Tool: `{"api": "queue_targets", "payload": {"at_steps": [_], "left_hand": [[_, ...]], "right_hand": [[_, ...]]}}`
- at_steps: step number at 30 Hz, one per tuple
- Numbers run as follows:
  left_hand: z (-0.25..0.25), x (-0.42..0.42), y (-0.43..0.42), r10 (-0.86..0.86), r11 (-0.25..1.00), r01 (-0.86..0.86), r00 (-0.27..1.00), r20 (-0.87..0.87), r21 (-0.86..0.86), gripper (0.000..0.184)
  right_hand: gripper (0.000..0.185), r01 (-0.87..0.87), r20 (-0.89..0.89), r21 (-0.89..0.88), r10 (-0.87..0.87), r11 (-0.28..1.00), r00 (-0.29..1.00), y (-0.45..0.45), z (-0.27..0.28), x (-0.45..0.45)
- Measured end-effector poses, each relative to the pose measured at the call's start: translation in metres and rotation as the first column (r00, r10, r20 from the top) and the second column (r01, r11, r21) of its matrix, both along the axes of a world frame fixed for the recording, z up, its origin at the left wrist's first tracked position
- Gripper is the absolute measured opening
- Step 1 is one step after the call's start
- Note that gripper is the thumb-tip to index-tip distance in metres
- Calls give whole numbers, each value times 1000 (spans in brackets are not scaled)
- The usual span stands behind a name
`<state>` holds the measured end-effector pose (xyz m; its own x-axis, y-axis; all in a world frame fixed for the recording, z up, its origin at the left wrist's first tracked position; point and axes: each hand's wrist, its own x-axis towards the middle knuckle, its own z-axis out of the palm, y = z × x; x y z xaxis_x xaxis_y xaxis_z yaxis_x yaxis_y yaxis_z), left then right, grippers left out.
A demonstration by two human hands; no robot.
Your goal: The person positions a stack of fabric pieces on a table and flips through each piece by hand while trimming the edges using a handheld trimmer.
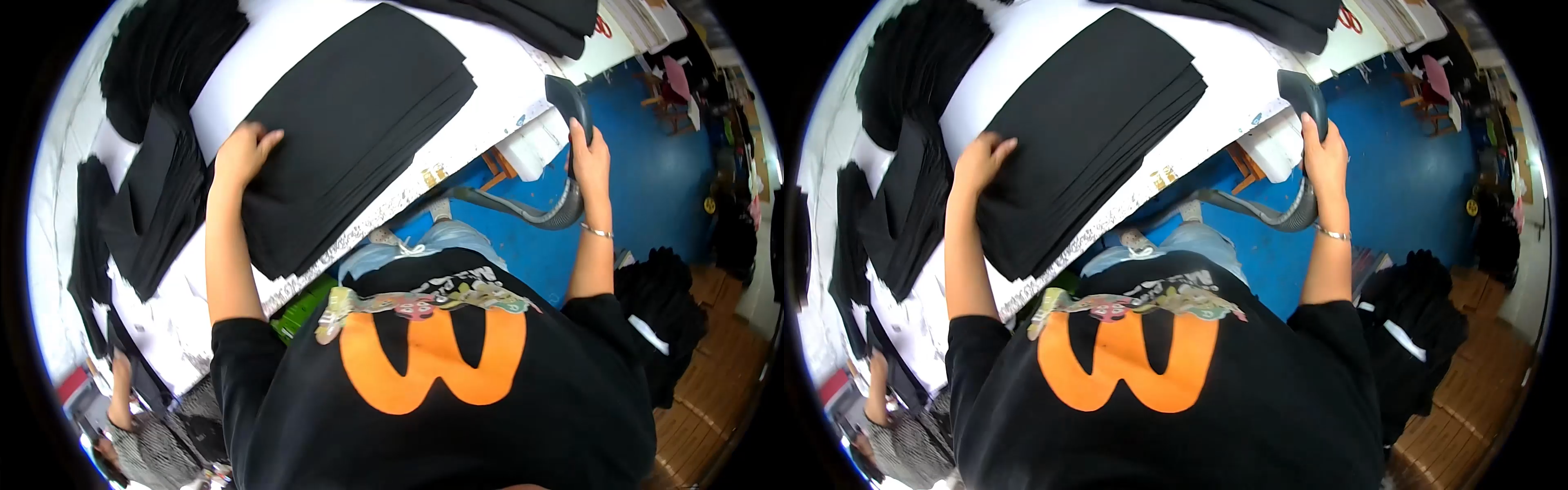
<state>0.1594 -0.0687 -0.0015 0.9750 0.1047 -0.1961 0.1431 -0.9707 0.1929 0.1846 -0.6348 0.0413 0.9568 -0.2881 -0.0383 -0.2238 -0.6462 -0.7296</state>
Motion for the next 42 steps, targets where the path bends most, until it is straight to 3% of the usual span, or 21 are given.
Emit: {"api": "queue_targets", "payload": {"at_steps": [2,3,5,6,8,9,11,13,16,17,18,21,24,29,31,32,37,38,39,40,42], "left_hand": [[-33,73,2,-77,996,45,892,446,82,71],[-52,111,-2,-115,993,87,885,451,83,71],[-81,173,-19,150,969,-103,967,205,-224,94],[-69,185,-44,58,992,-44,991,121,-116,103],[-70,188,-74,2,927,-22,999,-53,-375,93],[-49,169,-91,13,847,-34,999,-43,-530,80],[-26,137,-112,-7,840,126,975,222,-527,64],[20,79,-114,51,835,214,887,459,-507,62],[80,-13,-76,202,780,279,735,647,-560,64],[79,-29,-48,208,680,418,678,705,-603,61],[83,-41,-29,229,650,441,663,713,-619,60],[76,-34,-13,196,791,313,685,702,-526,57],[32,34,-44,-37,908,314,722,691,-279,54],[-82,169,-123,-414,888,431,598,686,160,51],[-103,191,-153,-271,961,190,786,556,201,60],[-104,194,-169,-107,992,16,662,742,128,62],[-99,161,-205,-58,998,37,812,581,47,64],[-91,139,-212,-132,985,172,854,503,-32,63],[-86,109,-223,-232,971,235,863,449,49,62],[-80,78,-235,-281,952,305,869,407,6,63],[-60,-2,-263,-334,939,344,909,249,5,79]], "right_hand": [[44,15,19,54,-16,998,1000,-4,6,-23],[41,-5,33,96,2,995,999,-3,9,-35],[40,45,-12,158,-44,986,999,0,10,-53],[40,70,-29,210,-65,975,997,0,2,-61],[41,104,-28,163,-101,981,995,-9,-4,-78],[41,142,-93,186,-126,972,988,-18,-10,-85],[42,198,-126,170,-178,965,976,-50,-18,-97],[42,285,-76,260,-275,923,958,-60,-30,-101],[43,360,-37,338,-370,869,928,-83,-39,-108],[43,376,-41,353,-387,857,921,-87,-43,-107],[43,386,-40,351,-398,853,917,-90,-43,-105],[44,369,-31,389,-389,844,921,-98,-42,-94],[43,335,-21,369,-353,867,935,-92,-35,-83],[40,234,-4,371,-250,899,968,-76,-28,-68],[40,181,1,379,-197,907,980,-65,-20,-65],[38,163,-7,363,-172,917,985,-65,-26,-62],[38,16,-47,351,0,936,999,-47,-18,-47],[38,-16,-59,346,39,938,998,-46,-15,-45],[39,-40,-63,348,66,937,996,-47,-16,-46],[40,-62,-67,351,91,935,994,-48,-17,-49],[48,-167,-135,360,228,918,964,-42,-14,-48]]}}
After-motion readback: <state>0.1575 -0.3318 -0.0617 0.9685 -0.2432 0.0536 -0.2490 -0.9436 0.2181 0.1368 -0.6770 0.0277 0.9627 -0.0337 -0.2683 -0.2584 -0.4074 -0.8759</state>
